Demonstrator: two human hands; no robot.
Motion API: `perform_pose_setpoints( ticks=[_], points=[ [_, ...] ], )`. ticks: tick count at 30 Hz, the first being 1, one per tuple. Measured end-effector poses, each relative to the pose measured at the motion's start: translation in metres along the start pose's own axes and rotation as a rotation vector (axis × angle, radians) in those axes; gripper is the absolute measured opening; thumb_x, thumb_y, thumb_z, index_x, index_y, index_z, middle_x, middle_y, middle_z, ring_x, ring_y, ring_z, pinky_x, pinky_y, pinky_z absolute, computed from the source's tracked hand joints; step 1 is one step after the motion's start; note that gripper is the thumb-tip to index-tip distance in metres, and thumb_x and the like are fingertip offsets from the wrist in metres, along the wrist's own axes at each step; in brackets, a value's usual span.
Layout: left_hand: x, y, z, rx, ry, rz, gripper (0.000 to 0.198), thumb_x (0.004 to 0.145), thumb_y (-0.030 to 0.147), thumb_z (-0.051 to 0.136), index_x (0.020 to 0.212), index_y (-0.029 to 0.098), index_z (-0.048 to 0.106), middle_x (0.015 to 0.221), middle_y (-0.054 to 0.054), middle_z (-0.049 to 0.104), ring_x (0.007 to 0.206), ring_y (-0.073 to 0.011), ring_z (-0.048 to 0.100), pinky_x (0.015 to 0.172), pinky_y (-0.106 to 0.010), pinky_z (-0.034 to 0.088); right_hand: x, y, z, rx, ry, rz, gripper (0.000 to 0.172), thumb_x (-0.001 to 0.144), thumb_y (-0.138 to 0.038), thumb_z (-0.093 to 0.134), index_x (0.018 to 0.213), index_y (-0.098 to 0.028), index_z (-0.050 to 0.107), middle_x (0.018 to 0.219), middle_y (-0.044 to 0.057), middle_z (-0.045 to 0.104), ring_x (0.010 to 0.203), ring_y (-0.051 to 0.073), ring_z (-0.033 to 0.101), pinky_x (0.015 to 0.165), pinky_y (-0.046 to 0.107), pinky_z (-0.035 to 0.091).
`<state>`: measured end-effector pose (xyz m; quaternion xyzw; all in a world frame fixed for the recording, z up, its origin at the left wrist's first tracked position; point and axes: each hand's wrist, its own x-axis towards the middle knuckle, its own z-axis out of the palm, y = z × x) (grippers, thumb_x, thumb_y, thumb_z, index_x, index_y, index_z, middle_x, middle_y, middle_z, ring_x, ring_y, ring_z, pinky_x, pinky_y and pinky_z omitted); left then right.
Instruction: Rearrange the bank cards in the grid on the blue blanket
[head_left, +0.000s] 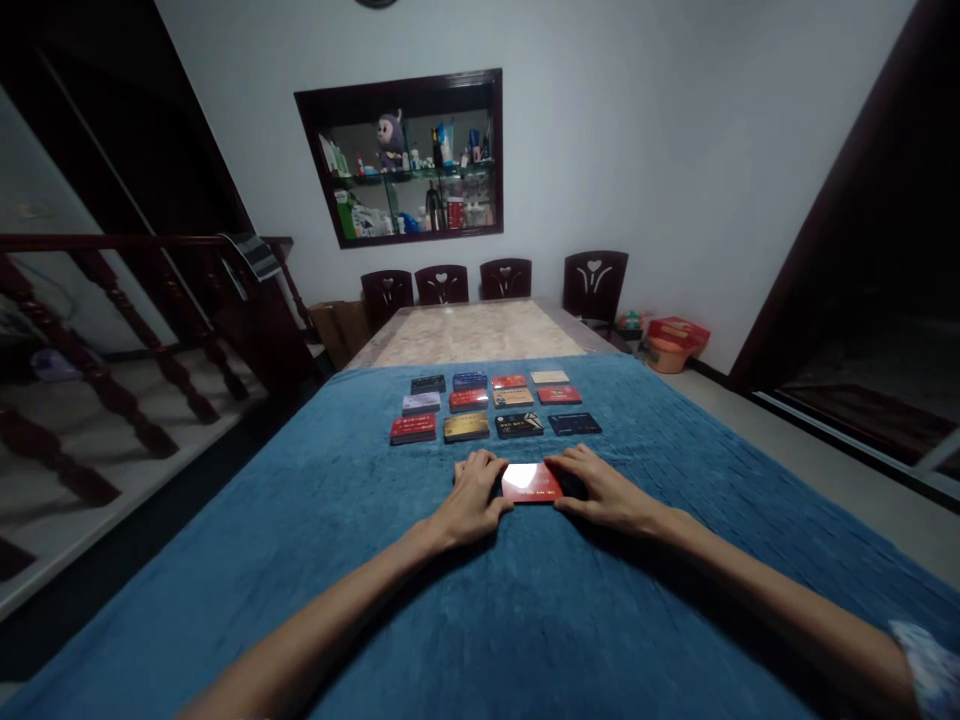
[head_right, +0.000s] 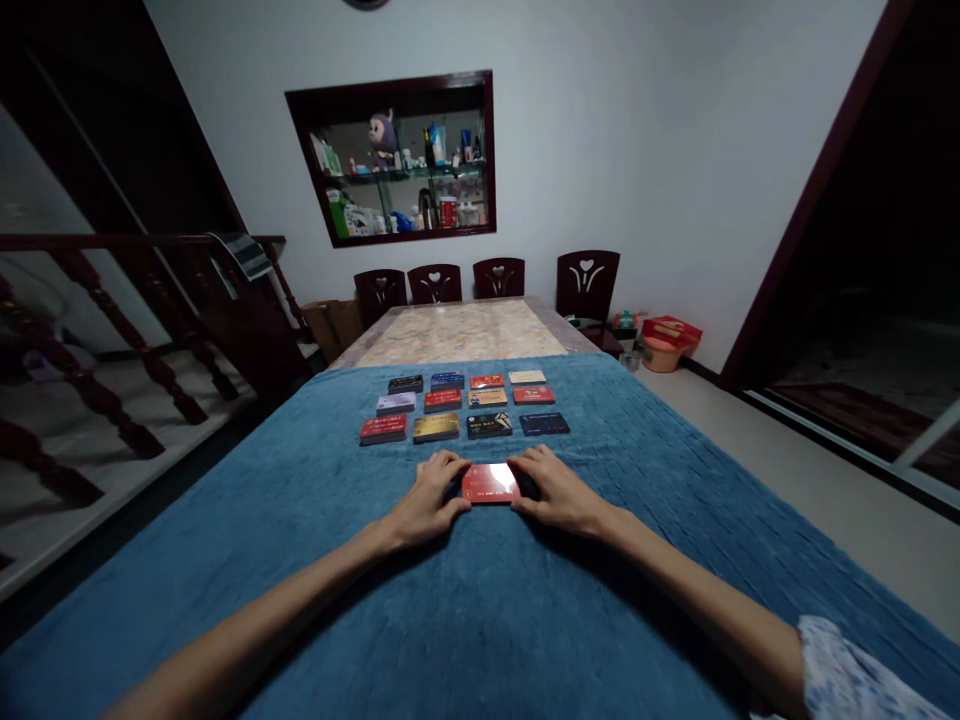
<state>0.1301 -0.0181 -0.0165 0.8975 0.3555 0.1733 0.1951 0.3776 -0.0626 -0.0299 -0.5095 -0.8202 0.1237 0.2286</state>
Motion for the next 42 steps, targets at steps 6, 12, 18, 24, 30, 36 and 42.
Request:
perform_pose_setpoints(
  ticks=[6, 12, 18, 24, 30, 36, 42],
  points=[
    [0.004, -0.001, -0.007, 0.043, -0.034, -0.010, 0.036, 0.083, 0.019, 0.066, 0.118, 0.018, 0.059, 0.118, -0.010, 0.056, 0.114, -0.0273, 0.050, 0.098, -0.046, 0.037, 0.012, 0.005, -0.007, -0.077, -0.061, -0.032, 0.050, 0.083, -0.043, 0.070, 0.126, -0.018, 0.062, 0.107, 0.012, 0.063, 0.101, 0.028, 0.052, 0.090, 0.045, 0.046],
    [0.010, -0.007, -0.018, 0.090, -0.022, 0.011, 0.039, 0.082, 0.018, 0.064, 0.121, 0.018, 0.058, 0.121, -0.011, 0.055, 0.116, -0.0282, 0.049, 0.100, -0.048, 0.036, 0.029, -0.003, -0.015, -0.198, -0.093, -0.037, 0.042, 0.082, -0.040, 0.070, 0.118, -0.017, 0.065, 0.105, 0.013, 0.064, 0.099, 0.030, 0.053, 0.086, 0.044, 0.047],
    [0.020, -0.013, -0.035, 0.156, 0.007, -0.007, 0.040, 0.080, 0.016, 0.063, 0.120, 0.019, 0.059, 0.122, -0.013, 0.055, 0.118, -0.0308, 0.050, 0.101, -0.050, 0.037, 0.054, -0.012, -0.026, -0.252, -0.075, -0.053, 0.034, 0.081, -0.038, 0.072, 0.110, -0.020, 0.067, 0.105, 0.012, 0.066, 0.099, 0.029, 0.054, 0.082, 0.040, 0.047],
    [0.031, -0.020, -0.055, 0.240, 0.016, -0.040, 0.050, 0.082, 0.015, 0.059, 0.131, 0.021, 0.054, 0.121, -0.012, 0.055, 0.118, -0.0302, 0.049, 0.101, -0.051, 0.037, 0.085, -0.017, -0.034, -0.262, -0.077, -0.056, 0.030, 0.081, -0.034, 0.072, 0.105, -0.017, 0.068, 0.102, 0.012, 0.067, 0.100, 0.028, 0.056, 0.082, 0.037, 0.045],
    [0.048, -0.044, -0.067, 0.289, 0.035, -0.067, 0.041, 0.081, 0.016, 0.060, 0.122, 0.018, 0.060, 0.121, -0.013, 0.054, 0.119, -0.0317, 0.049, 0.102, -0.051, 0.037, 0.115, -0.016, -0.034, -0.293, -0.095, -0.048, 0.022, 0.082, -0.034, 0.072, 0.094, -0.017, 0.066, 0.104, 0.012, 0.068, 0.103, 0.027, 0.058, 0.082, 0.032, 0.044],
    [0.066, -0.064, -0.074, 0.319, 0.039, -0.103, 0.037, 0.080, 0.017, 0.059, 0.117, 0.017, 0.062, 0.120, -0.013, 0.055, 0.119, -0.0319, 0.050, 0.100, -0.049, 0.039, 0.145, -0.012, -0.036, -0.333, -0.142, -0.058, 0.020, 0.083, -0.032, 0.070, 0.095, -0.016, 0.066, 0.101, 0.010, 0.071, 0.096, 0.024, 0.062, 0.082, 0.029, 0.042],
    [0.083, -0.072, -0.080, 0.355, 0.001, -0.161, 0.040, 0.083, 0.019, 0.056, 0.123, 0.017, 0.058, 0.128, -0.015, 0.052, 0.123, -0.0321, 0.047, 0.102, -0.050, 0.037, 0.169, -0.009, -0.039, -0.400, -0.192, 0.011, 0.020, 0.084, -0.032, 0.069, 0.096, -0.017, 0.067, 0.103, 0.010, 0.072, 0.096, 0.024, 0.064, 0.078, 0.027, 0.043]
  ],
)
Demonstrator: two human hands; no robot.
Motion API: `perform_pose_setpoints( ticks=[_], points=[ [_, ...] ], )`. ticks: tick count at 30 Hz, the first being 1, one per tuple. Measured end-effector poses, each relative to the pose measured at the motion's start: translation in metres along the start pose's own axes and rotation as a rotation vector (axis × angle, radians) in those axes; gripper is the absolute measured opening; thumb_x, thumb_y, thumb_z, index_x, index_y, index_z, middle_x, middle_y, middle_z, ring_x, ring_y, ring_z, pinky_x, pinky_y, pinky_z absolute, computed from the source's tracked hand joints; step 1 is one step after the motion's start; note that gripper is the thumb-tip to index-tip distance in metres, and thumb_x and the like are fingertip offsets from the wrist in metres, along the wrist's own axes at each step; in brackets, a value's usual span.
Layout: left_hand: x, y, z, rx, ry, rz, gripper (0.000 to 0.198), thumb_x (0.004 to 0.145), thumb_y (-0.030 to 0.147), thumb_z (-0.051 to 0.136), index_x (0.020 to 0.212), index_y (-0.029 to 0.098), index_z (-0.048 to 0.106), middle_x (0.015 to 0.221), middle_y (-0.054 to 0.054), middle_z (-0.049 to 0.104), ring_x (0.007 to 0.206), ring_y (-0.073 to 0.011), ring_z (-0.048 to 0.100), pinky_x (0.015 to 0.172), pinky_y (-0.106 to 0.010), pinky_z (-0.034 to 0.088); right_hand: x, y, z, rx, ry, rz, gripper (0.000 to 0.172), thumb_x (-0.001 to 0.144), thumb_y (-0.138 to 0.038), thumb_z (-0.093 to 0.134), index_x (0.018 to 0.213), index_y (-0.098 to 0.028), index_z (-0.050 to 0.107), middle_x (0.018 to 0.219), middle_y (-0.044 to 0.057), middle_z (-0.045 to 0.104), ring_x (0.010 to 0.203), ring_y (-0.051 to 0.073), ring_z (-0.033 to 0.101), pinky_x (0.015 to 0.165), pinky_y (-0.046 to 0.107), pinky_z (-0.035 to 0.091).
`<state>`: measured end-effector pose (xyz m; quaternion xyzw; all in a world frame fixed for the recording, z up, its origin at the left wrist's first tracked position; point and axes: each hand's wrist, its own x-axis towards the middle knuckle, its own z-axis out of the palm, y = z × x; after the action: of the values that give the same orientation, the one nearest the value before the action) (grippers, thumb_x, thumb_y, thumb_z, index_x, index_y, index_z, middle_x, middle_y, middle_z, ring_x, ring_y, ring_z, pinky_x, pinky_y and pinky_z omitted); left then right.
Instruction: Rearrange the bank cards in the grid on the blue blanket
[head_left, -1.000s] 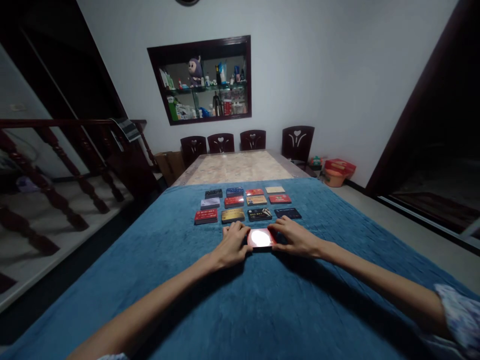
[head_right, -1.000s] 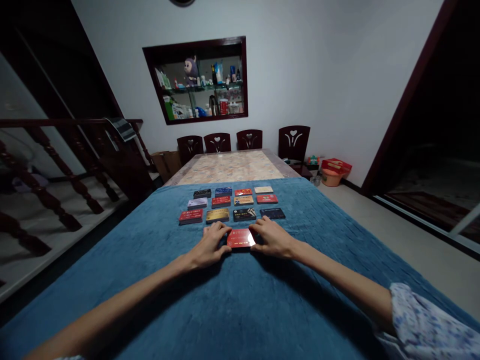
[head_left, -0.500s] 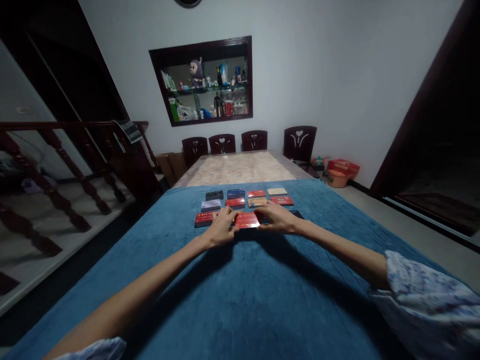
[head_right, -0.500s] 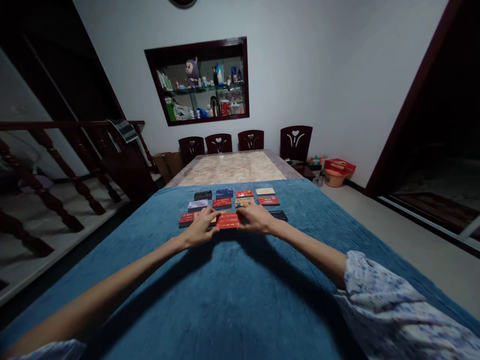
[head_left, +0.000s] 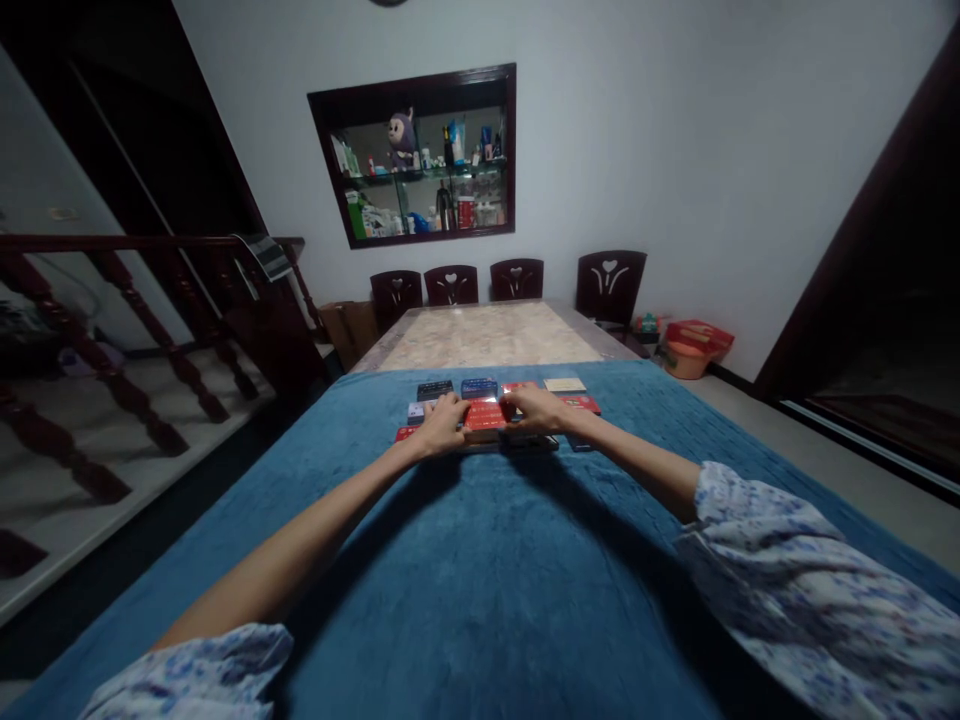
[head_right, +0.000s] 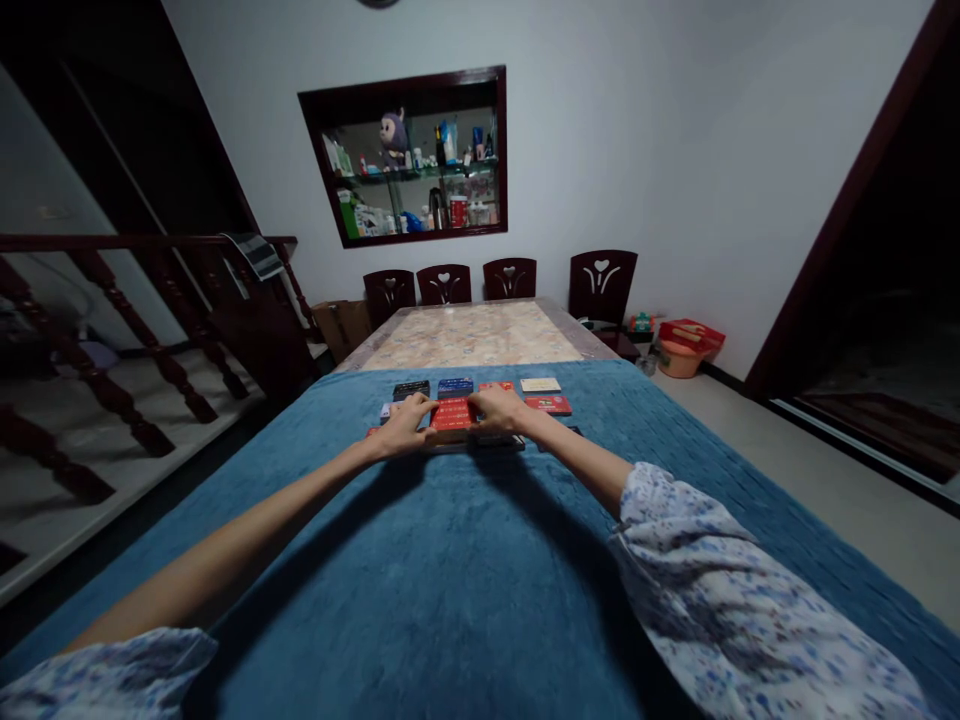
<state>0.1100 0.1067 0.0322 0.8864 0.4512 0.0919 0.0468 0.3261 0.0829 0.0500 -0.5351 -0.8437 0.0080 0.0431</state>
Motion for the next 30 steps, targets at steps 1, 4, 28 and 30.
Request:
perform_pose_setpoints(
  ticks=[1, 4, 28, 30],
  points=[
    [0.003, -0.001, 0.000, 0.004, -0.002, -0.002, 0.040, 0.082, 0.019, 0.056, 0.122, 0.018, 0.058, 0.128, -0.015, 0.052, 0.123, -0.0321, 0.047, 0.102, -0.050, 0.037, 0.003, 0.001, 0.000, -0.007, -0.006, 0.008, 0.020, 0.084, -0.032, 0.069, 0.096, -0.017, 0.068, 0.104, 0.010, 0.073, 0.097, 0.024, 0.064, 0.079, 0.027, 0.043],
    [0.011, -0.006, 0.000, 0.016, -0.007, -0.011, 0.039, 0.080, 0.018, 0.056, 0.119, 0.018, 0.060, 0.126, -0.014, 0.053, 0.122, -0.0315, 0.048, 0.100, -0.048, 0.037, 0.013, 0.003, -0.001, -0.024, -0.027, 0.023, 0.020, 0.084, -0.031, 0.069, 0.097, -0.017, 0.069, 0.106, 0.010, 0.073, 0.098, 0.025, 0.064, 0.078, 0.027, 0.044],
    [0.055, -0.027, 0.011, 0.108, -0.101, -0.139, 0.038, 0.084, 0.020, 0.055, 0.122, 0.020, 0.060, 0.133, -0.014, 0.051, 0.128, -0.0316, 0.045, 0.101, -0.049, 0.039, 0.071, 0.015, 0.013, -0.049, -0.181, 0.152, 0.037, 0.082, -0.035, 0.066, 0.116, -0.020, 0.069, 0.116, 0.012, 0.072, 0.102, 0.027, 0.067, 0.072, 0.027, 0.050],
    [0.057, -0.027, 0.012, 0.114, -0.116, -0.137, 0.036, 0.084, 0.020, 0.055, 0.120, 0.021, 0.061, 0.134, -0.014, 0.052, 0.128, -0.0312, 0.045, 0.101, -0.049, 0.039, 0.073, 0.016, 0.013, -0.055, -0.198, 0.152, 0.038, 0.082, -0.035, 0.067, 0.116, -0.019, 0.070, 0.116, 0.013, 0.072, 0.102, 0.028, 0.067, 0.073, 0.028, 0.051]
  ],
)
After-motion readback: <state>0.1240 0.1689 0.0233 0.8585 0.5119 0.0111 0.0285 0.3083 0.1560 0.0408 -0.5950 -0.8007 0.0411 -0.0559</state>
